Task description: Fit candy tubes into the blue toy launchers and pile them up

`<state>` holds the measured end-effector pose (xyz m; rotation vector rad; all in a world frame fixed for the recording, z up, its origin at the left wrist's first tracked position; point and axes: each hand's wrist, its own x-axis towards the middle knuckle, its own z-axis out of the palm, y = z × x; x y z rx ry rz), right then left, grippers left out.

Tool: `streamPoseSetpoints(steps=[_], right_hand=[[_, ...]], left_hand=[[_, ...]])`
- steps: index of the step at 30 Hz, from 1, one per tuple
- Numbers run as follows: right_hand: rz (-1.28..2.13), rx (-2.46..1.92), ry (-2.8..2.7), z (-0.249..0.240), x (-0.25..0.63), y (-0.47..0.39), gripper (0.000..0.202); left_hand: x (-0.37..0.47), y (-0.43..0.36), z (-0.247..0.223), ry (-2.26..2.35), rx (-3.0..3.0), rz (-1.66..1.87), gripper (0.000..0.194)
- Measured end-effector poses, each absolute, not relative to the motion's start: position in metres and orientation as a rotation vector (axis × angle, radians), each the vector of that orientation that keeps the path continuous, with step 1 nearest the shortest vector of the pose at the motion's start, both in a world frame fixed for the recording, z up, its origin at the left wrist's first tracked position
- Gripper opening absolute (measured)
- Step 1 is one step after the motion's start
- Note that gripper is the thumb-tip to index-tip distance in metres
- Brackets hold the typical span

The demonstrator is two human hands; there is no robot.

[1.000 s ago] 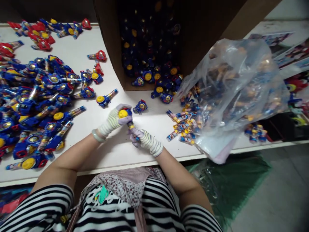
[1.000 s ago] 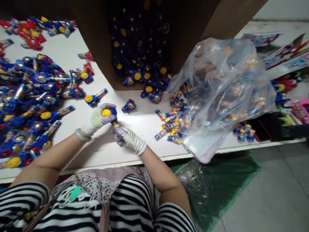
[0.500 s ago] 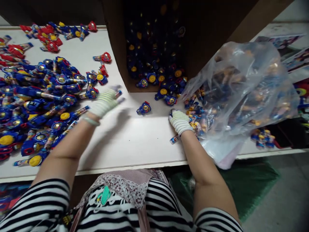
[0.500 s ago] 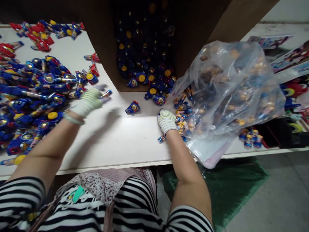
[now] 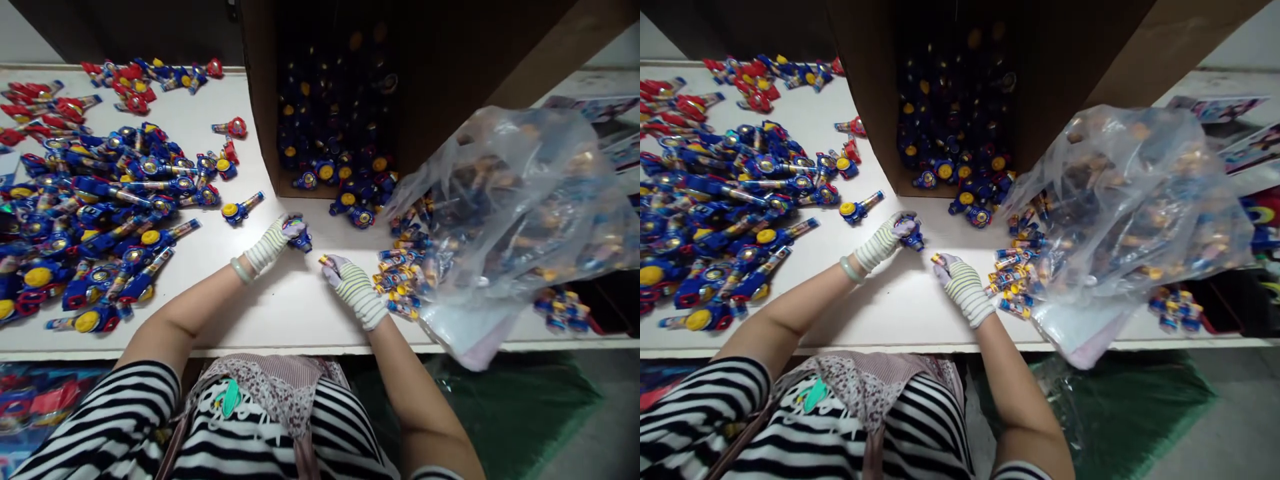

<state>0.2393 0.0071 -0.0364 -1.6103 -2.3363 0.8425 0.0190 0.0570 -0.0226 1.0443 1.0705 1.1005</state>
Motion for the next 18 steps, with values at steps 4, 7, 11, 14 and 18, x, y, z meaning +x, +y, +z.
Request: streamPoseSetpoints(steps=[4,7,11,14,18], right_hand=[[0.762,-1.542,-2.305,-0.020,0.210,0.001,0.046],[0.687,-1.625,-2.338,-0.014,0.199,-0.005,0.047],[0.869,-1.596,-2.126,-0.018,0.200,-0.012,0.042],[1.472,-1.359,-1.740,-0.026,0.202,-0.016,0.054],[1.751,-1.244,-1.493,-0.030,0.197,-0.015,0.063]], left_hand=[[0.016,0.034,-0.020,1.127,1.059,1.227,0.052],[0.021,0.030,-0.019,1.216,1.099,1.269,0.050],[0.027,0.020,-0.021,1.177,1.013,1.302,0.044],[0.024,0.013,-0.018,1.107,1.077,1.321,0.040],[0.015,0.014,-0.009,1.144,1.299,1.262,0.040]])
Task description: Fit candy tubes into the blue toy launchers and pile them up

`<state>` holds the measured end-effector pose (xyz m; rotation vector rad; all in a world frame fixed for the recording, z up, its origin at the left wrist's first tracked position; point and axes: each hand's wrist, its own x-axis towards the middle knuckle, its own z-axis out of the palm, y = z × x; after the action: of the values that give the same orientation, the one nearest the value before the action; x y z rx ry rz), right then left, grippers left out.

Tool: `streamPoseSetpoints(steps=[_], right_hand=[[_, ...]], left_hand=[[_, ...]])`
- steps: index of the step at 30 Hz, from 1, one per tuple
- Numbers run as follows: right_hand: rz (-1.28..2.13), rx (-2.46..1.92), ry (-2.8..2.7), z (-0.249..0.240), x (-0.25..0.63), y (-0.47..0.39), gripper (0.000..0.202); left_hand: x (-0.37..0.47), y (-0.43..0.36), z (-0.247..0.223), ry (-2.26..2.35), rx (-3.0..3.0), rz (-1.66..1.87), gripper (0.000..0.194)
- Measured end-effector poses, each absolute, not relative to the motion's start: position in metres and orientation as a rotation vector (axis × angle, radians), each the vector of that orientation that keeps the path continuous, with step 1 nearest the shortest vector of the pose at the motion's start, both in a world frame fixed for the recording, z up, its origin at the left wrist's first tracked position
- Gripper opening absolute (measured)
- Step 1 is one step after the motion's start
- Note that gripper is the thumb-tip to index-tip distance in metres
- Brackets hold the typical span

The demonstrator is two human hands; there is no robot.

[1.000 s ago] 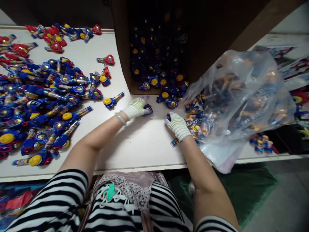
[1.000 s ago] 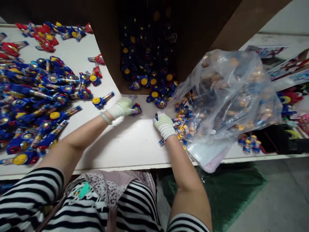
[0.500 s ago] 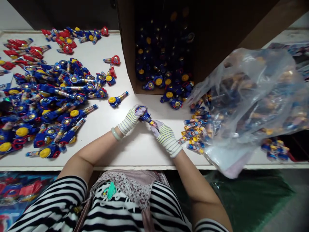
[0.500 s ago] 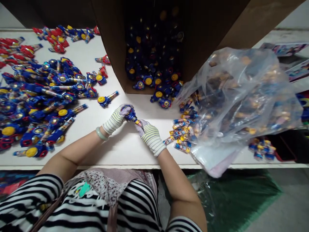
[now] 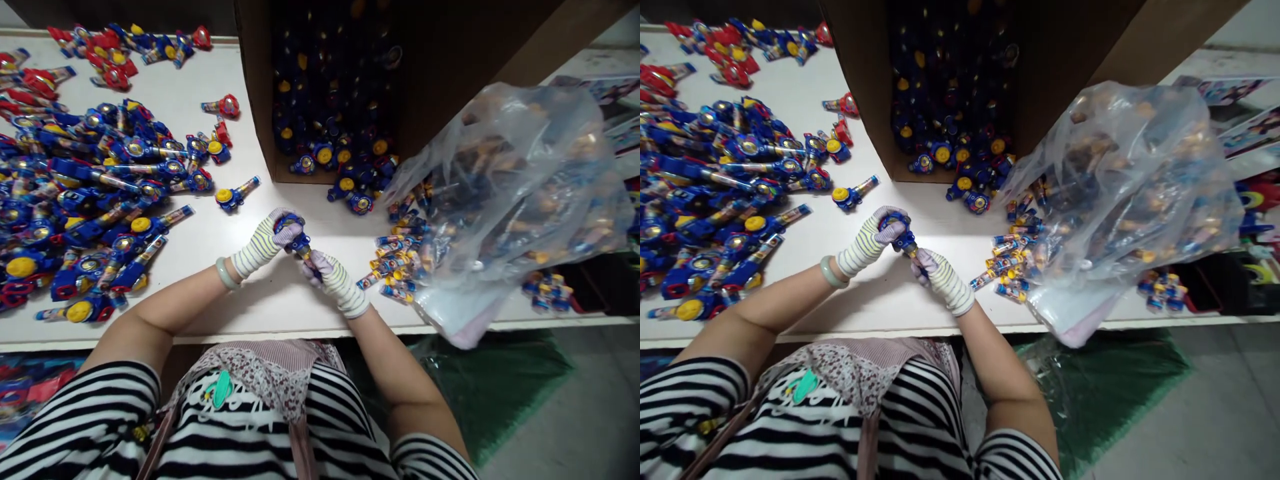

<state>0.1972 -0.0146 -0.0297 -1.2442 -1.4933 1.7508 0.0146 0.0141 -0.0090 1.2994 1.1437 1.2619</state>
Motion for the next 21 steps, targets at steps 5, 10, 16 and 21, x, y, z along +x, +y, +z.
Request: streamPoseSetpoints(steps=[5,10,16,21], right_hand=[[1.397,-1.497,-1.656,-0.029,0.184,-0.020,0.048],[2.168,-0.927,-1.438,-0.041,0.169,-0.036,0.070],[1.521,-1.433,-1.644,-0.032,0.161,-0.015,0.041],[2.213,-0.975,-1.353,-0.034,0.151,-0.028,0.056]], left_hand=[[0.016,0.010,-0.013,1.229,1.142,1.304,0.038],[0.002,0.004,-0.017,0.984,1.184,1.294,0.049],[-0.015,0.006,-0.012,1.299,1.169,1.369,0.036],[-0.012,0.002,-0.006,1.081,1.129,1.379,0.039]])
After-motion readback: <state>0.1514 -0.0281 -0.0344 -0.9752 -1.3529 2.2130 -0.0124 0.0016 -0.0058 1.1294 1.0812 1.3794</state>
